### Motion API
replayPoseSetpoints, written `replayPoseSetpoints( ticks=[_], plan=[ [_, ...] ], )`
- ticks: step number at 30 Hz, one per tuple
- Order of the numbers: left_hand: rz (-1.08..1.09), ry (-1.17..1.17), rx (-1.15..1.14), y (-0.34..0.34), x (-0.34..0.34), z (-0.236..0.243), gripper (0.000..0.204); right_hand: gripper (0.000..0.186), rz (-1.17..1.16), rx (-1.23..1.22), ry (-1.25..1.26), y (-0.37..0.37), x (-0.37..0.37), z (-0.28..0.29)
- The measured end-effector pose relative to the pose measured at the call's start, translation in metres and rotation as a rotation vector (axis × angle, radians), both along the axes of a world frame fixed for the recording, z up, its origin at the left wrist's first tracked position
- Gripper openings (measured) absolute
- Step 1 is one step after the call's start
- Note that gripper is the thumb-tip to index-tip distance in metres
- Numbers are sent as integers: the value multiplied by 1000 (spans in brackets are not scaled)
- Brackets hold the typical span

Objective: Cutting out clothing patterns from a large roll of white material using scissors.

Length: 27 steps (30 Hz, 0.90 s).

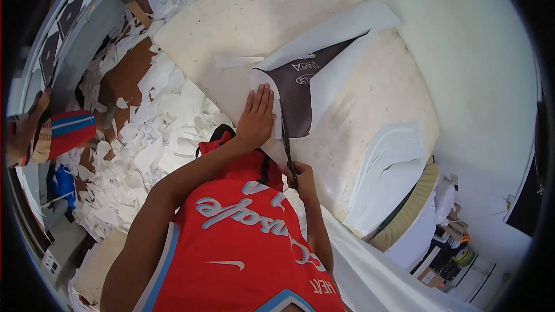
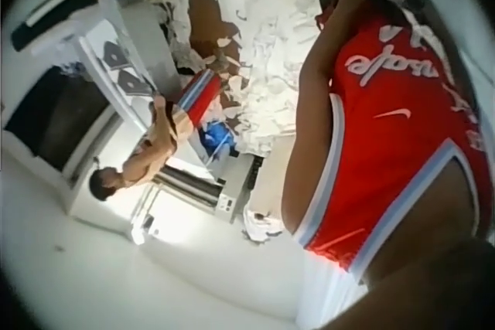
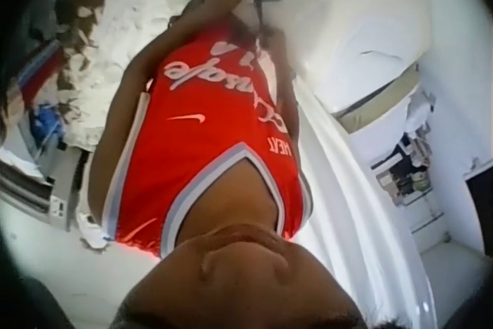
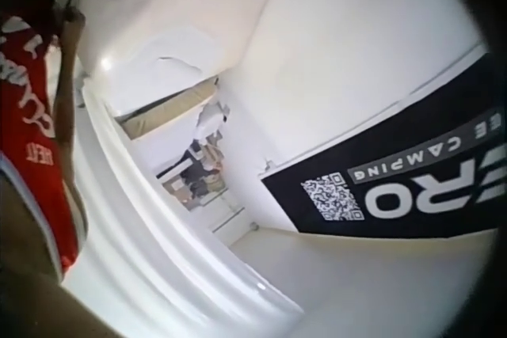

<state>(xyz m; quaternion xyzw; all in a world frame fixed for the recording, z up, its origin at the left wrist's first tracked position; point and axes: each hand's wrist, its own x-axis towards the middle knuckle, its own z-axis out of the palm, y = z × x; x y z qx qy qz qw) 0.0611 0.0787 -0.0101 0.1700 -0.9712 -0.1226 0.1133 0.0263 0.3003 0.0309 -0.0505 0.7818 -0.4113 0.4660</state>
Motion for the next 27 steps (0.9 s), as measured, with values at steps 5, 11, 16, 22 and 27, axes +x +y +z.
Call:
replayPoseSetpoints(
  ticks=[5,11,16,22,27],
  plan=[
    [12,19,34,-1,2,-1,63,37,52,-39,-87,-14,-37,8],
    [13,10,56,-1,4,1,63,39,179,-36,-45,-31,-77,16],
    [24,27,50,0,4,2,64,38,283,1,5,-37,-103,26],
    [47,44,33,3,5,2,64,37,420,9,20,-45,-127,53],
    [62,70,159,1,3,4,64,37,609,163,-50,-18,-151,109]
  ],
)
